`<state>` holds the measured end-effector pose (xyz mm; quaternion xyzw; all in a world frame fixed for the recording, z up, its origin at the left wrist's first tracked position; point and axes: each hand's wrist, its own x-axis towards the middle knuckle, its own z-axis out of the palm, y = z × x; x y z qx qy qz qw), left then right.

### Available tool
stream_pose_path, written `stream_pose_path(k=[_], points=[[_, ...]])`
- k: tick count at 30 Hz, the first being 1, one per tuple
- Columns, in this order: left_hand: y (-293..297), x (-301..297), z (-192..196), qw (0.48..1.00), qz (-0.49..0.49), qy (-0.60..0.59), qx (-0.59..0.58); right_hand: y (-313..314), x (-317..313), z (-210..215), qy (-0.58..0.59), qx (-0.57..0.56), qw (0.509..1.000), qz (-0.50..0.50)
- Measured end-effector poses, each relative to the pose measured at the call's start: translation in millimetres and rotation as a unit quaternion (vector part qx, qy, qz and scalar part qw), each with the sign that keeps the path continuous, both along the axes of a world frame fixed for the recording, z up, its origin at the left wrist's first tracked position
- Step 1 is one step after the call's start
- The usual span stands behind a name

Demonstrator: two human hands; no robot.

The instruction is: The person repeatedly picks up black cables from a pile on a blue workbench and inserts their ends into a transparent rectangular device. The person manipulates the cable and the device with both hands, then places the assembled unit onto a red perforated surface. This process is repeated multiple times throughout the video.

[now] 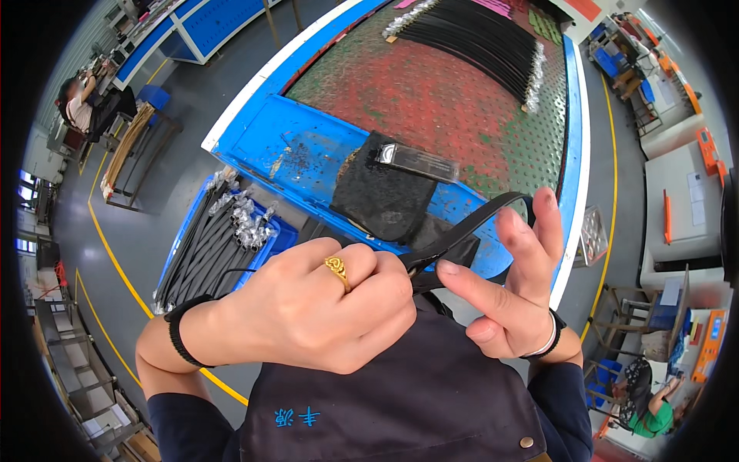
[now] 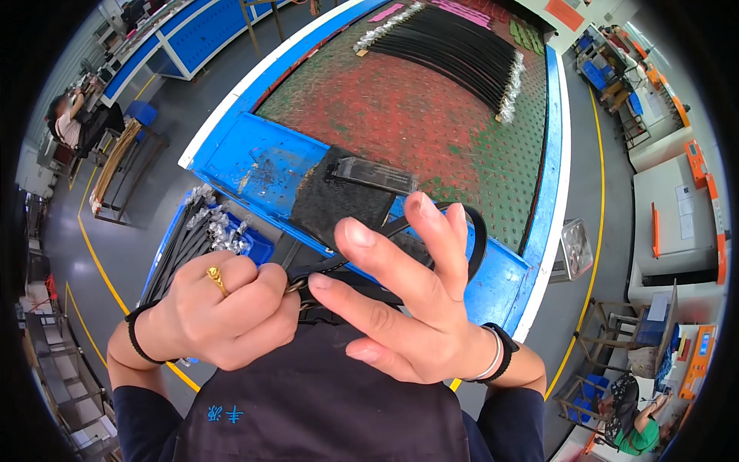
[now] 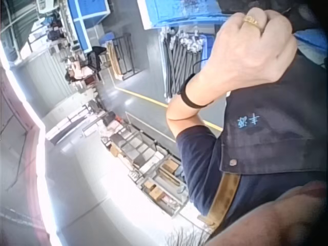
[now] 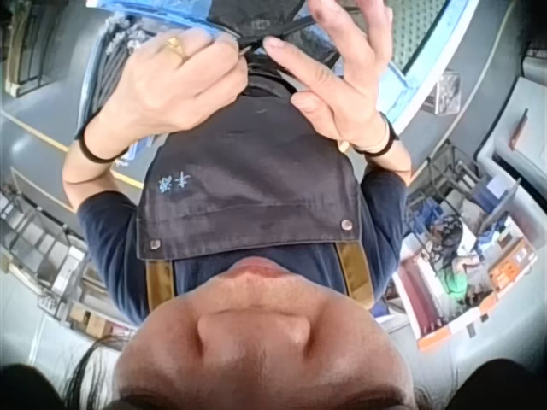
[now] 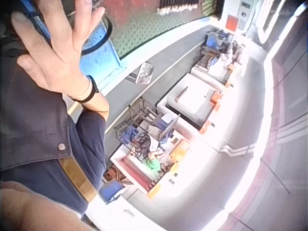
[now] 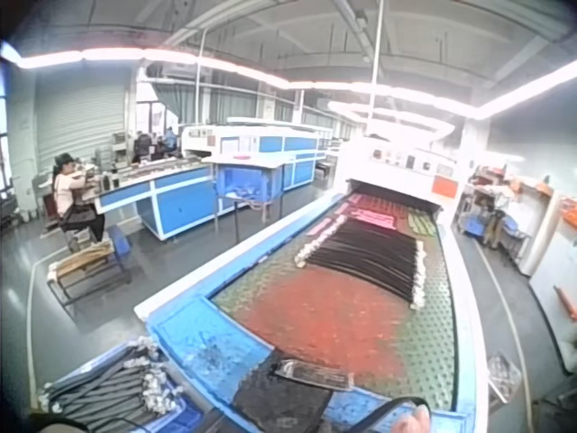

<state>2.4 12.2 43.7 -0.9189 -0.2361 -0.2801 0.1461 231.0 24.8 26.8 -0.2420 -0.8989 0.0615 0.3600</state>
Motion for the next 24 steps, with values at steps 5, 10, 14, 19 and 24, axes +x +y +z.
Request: stream_pose_path(k=[5, 10, 14, 19, 24], points=[[0, 1, 2, 1.0, -0.003, 0.018, 0.002, 10, 0, -4, -0.045, 0.071, 0.996, 0.027], [1, 3, -1, 1.0, -0.012, 0.008, 0.002, 2, -5, 1, -0.007, -0.069, 0.997, 0.03], [1, 0, -4, 1.0, -0.01, 0.019, -0.011, 7, 11, 0, 0.1, -0.117, 0.988, 0.016], [3, -17, -16, 0.999, 0.006, -0.016, -0.027, 23, 38, -29, 0.337, -0.047, 0.929, -0.143], [4, -38, -7, 0.986, 0.083, -0.089, -0.115, 33, 84, -146, 0.216, -0.185, 0.92, -0.27]])
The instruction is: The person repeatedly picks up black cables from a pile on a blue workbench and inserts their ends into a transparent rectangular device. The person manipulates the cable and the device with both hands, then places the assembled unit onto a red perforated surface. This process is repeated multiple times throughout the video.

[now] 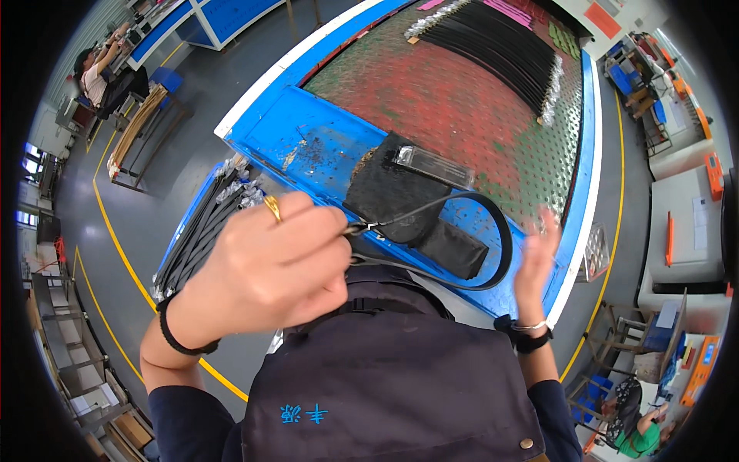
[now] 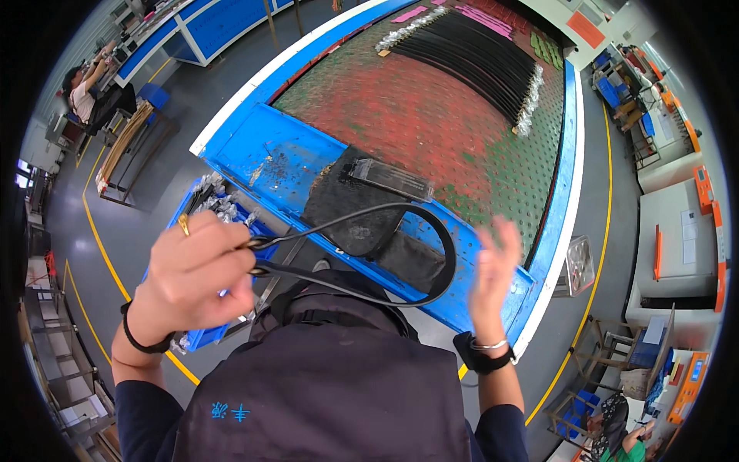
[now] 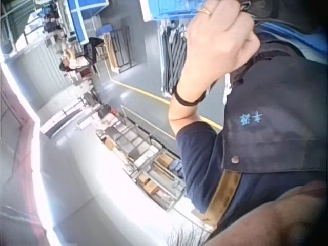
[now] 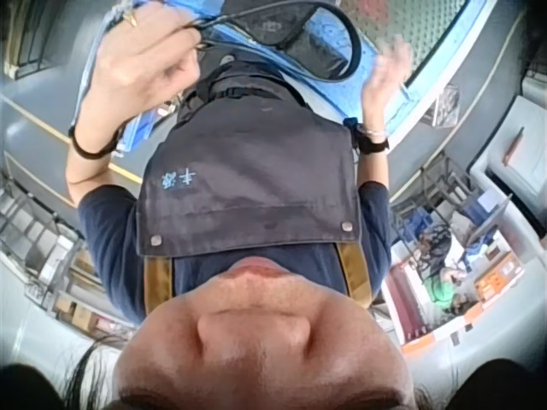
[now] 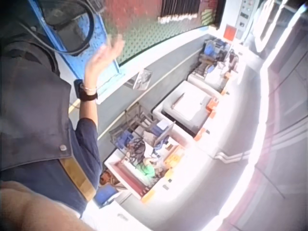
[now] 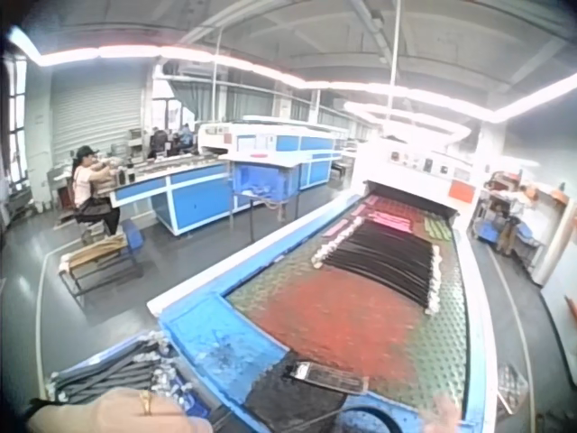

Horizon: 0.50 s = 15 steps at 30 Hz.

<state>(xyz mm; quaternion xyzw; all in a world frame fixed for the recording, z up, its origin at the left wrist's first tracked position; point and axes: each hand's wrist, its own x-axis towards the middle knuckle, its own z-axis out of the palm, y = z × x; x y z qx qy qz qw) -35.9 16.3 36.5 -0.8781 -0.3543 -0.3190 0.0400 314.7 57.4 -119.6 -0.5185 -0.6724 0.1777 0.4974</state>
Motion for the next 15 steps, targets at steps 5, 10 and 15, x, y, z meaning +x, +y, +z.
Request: stream_pose_path(k=[5, 10, 15], points=[[6, -8, 10, 0.998, -0.024, -0.027, -0.042, -25, -7, -74, -0.377, -0.101, 0.913, 0.12], [9, -8, 19, 0.993, -0.058, -0.032, -0.098, 7, -5, 2, -0.297, -0.044, 0.95, 0.08], [10, -2, 28, 0.984, -0.105, -0.041, -0.138, -8, -40, 139, -0.288, 0.132, 0.924, 0.213]])
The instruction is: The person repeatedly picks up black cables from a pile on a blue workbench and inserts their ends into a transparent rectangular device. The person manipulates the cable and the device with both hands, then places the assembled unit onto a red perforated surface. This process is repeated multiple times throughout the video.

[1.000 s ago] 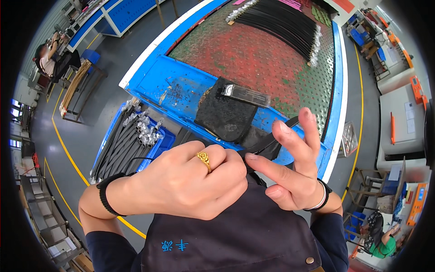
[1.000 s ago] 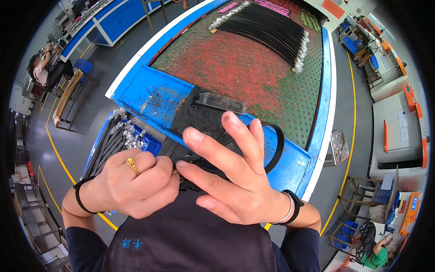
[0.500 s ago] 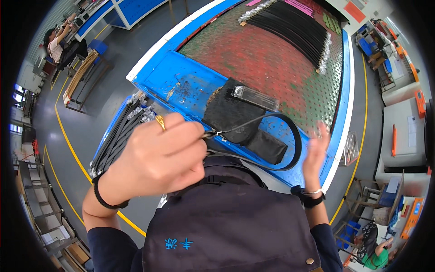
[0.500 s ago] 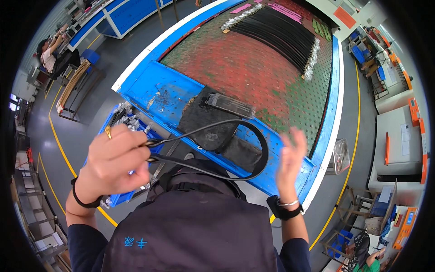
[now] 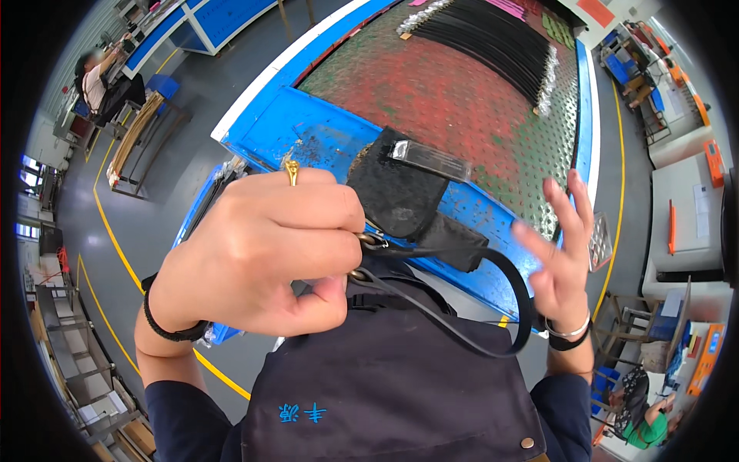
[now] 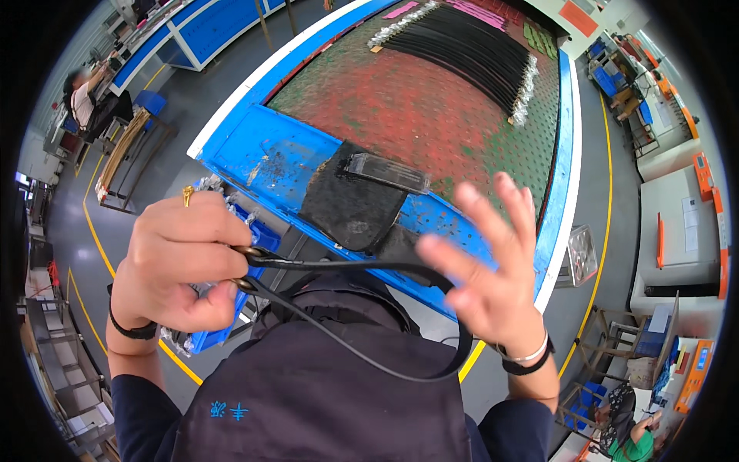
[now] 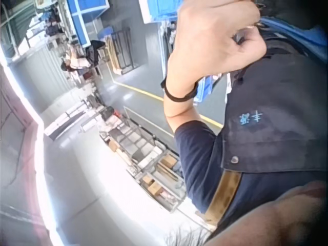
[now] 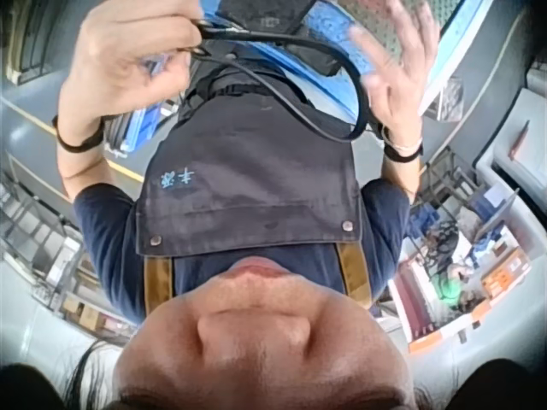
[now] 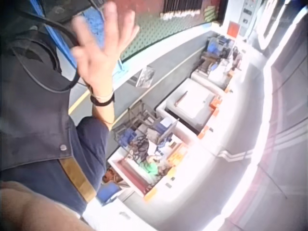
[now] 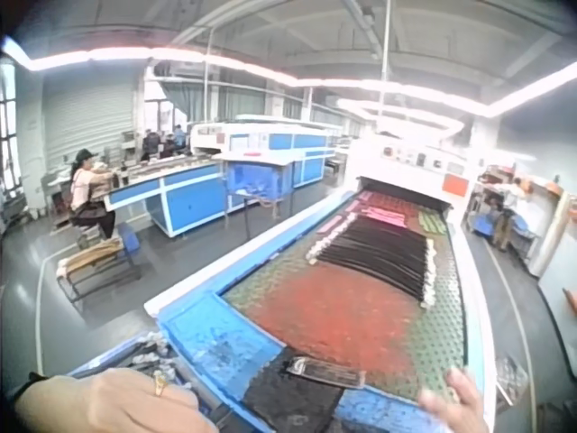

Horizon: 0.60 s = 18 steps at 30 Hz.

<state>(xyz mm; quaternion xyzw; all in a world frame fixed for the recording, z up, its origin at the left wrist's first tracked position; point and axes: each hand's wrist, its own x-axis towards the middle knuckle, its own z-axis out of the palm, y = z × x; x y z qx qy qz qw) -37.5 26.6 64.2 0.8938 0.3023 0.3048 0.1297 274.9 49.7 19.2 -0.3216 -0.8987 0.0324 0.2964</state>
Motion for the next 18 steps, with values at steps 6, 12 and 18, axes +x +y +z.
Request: stream_pose_path(k=[6, 12, 18], points=[[4, 9, 7, 0.999, -0.047, -0.017, -0.009, -6, -27, 28, -0.154, 0.165, 0.964, 0.144], [1, 10, 7, 0.998, -0.049, -0.03, -0.001, -1, -34, 24, -0.152, 0.187, 0.958, 0.156], [1, 9, 5, 0.998, -0.05, -0.026, 0.017, -8, -20, 23, 0.005, 0.045, 0.99, 0.137]])
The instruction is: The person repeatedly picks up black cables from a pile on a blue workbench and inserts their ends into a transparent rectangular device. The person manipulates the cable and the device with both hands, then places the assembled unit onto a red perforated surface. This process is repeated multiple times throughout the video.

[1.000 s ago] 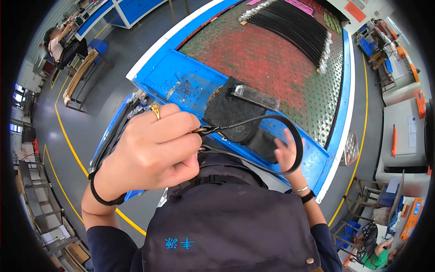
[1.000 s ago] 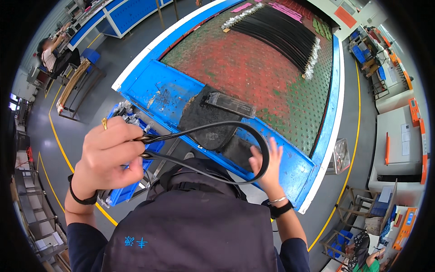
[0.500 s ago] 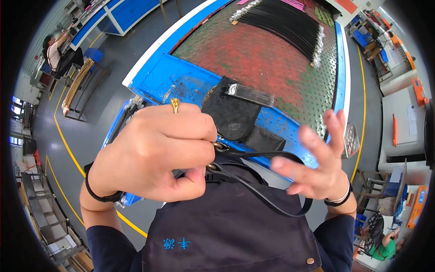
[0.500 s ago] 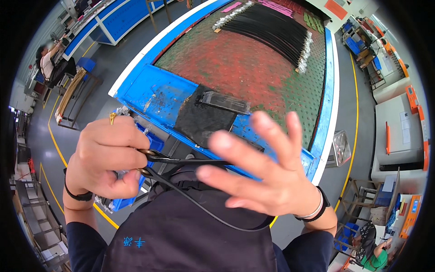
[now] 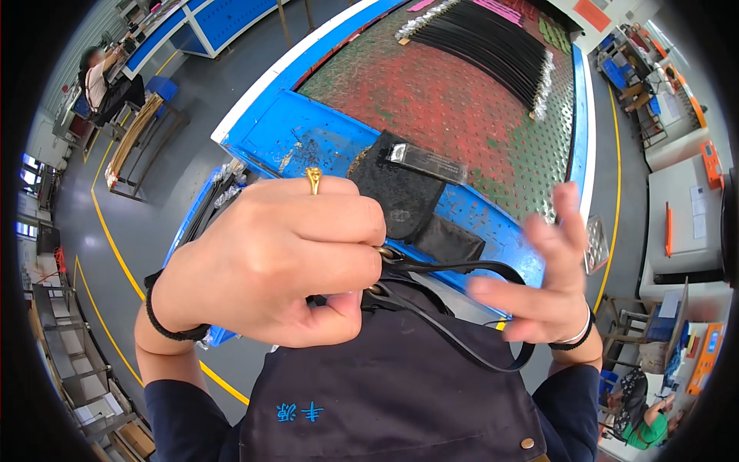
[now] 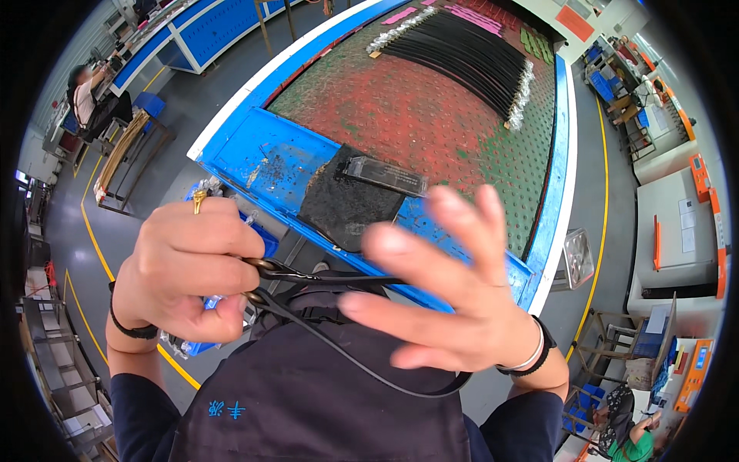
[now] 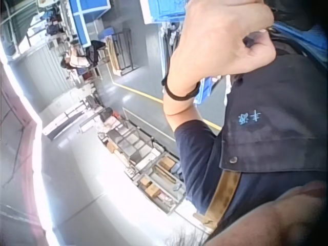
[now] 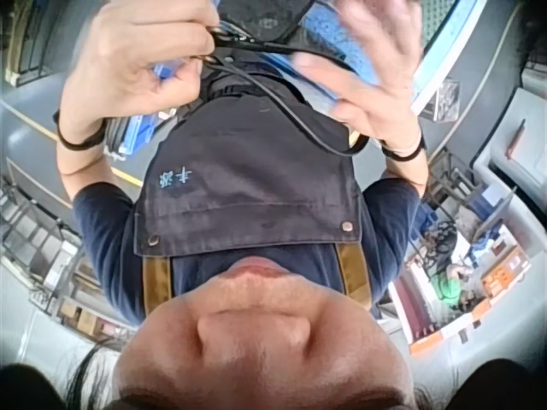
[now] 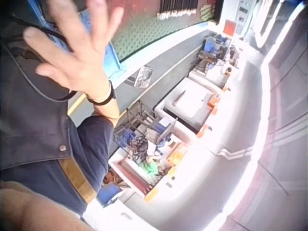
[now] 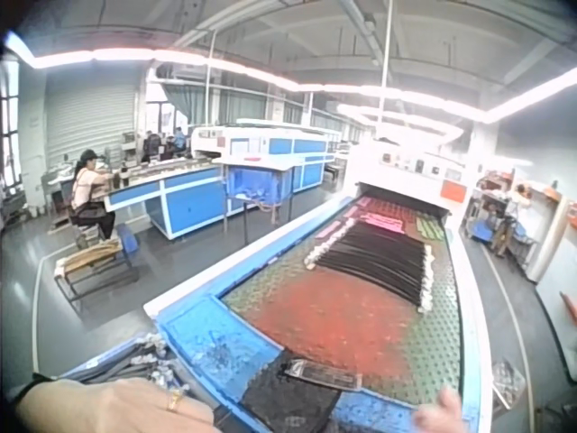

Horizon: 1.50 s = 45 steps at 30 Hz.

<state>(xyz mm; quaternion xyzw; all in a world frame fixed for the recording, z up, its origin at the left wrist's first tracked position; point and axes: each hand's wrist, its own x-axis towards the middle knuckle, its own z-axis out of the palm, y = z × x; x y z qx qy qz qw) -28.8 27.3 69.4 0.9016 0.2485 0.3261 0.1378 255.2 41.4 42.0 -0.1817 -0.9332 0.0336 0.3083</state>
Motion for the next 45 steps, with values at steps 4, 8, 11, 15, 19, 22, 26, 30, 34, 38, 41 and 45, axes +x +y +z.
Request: stream_pose_path(k=[4, 8, 11, 15, 19, 22, 26, 30, 34, 38, 41, 45], points=[[-7, -8, -2, 0.999, 0.026, 0.025, 0.037, 10, 25, -37, 0.248, -0.124, 0.957, -0.086], [-7, -9, 0, 0.997, 0.017, 0.03, 0.068, 18, 42, -125, 0.238, -0.342, 0.876, -0.242], [-7, -8, 1, 0.995, 0.017, 0.026, 0.095, 4, 52, -215, 0.034, -0.293, 0.912, -0.283], [-9, -6, -4, 0.99, 0.026, 0.025, 0.133, -4, 51, -230, -0.166, -0.187, 0.923, -0.294], [-7, -3, -4, 0.987, 0.011, 0.042, 0.156, 15, 59, -178, -0.089, -0.17, 0.933, -0.303], [-7, 3, -3, 0.986, 0.015, 0.05, 0.162, 23, 48, -99, 0.056, -0.269, 0.941, -0.198], [-5, 6, 0, 0.986, 0.003, 0.059, 0.156, 8, 16, -17, 0.046, -0.276, 0.96, -0.005], [-7, 10, 0, 0.987, 0.006, 0.039, 0.153, 8, -2, -3, -0.02, -0.195, 0.975, 0.101], [-7, 9, 1, 0.987, -0.001, 0.044, 0.152, 8, -12, -1, -0.034, -0.144, 0.983, 0.113], [-9, 8, 0, 0.987, -0.004, 0.044, 0.152, 8, -15, -1, -0.033, -0.136, 0.984, 0.108], [-10, 8, -1, 0.987, 0.0, 0.032, 0.154, 7, -16, -1, -0.034, -0.134, 0.985, 0.107], [-8, 8, -3, 0.988, -0.008, 0.029, 0.153, 6, -14, -3, -0.037, -0.131, 0.986, 0.096]])
